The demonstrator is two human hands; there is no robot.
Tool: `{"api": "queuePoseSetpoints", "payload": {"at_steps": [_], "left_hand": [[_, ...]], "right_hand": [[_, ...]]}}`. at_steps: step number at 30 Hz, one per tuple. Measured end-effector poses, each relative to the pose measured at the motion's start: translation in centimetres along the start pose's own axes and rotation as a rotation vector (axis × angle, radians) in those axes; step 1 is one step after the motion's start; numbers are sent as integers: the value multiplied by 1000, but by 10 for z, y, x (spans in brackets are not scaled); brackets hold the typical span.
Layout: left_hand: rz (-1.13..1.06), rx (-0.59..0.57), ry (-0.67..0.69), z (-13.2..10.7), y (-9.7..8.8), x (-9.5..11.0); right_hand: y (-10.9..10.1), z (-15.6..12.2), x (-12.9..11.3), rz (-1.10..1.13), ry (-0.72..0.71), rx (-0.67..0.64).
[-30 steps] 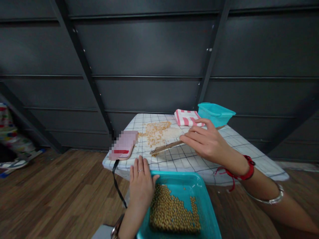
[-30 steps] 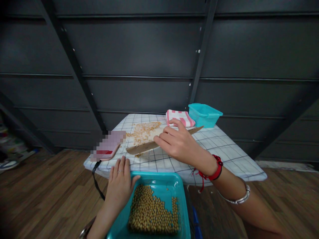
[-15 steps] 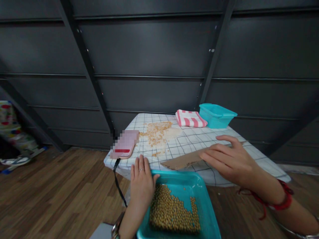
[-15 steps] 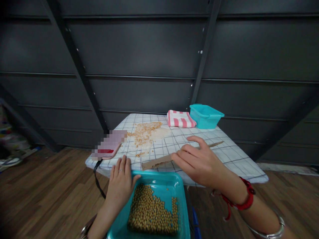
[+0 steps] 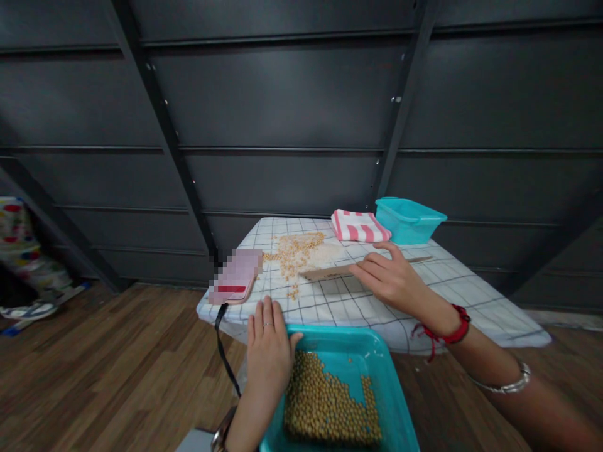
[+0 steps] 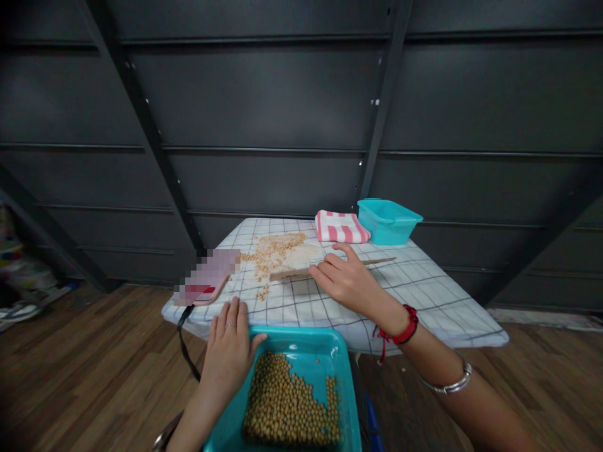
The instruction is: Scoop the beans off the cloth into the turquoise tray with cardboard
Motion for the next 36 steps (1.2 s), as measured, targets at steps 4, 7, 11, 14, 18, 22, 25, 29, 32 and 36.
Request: {"api": "queuePoseSetpoints", "payload": {"at_steps": [4,7,11,14,18,22,25,29,32,36], "left_hand": [[4,13,8,0,-1,0],[-14,22,5,-1,2,-2],[-16,39,2,-3,4,-2],[19,66,15,-3,2,0],[56,117,50,-2,-1,4],[57,152,38,-2,-1,7],[38,158,50,-1,-2,10],[31,139,43,0,-2,12],[35,145,48,0,-1,13],[37,184,69,0,-2,15]], "right_hand": [[7,4,6,-7,19,-2],[4,5,19,-8,43,8],[3,3,53,4,183,44],[17,3,73,7,279,63],[41,1,76,13,305,97],[52,-5,66,23,287,139],[53,-11,62,22,283,160],[56,-16,63,7,312,174],[62,-18,65,-3,340,175],[67,-20,65,-1,337,176]]}}
Point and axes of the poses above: each hand's wrist, its own z-axis towards the middle knuckle, its own y-axis out of the palm, x = y × z, the point moved 7 cm from there along z, towards the middle knuckle, and after that the axes turned 1 degree about y, right-handed, at the moved point
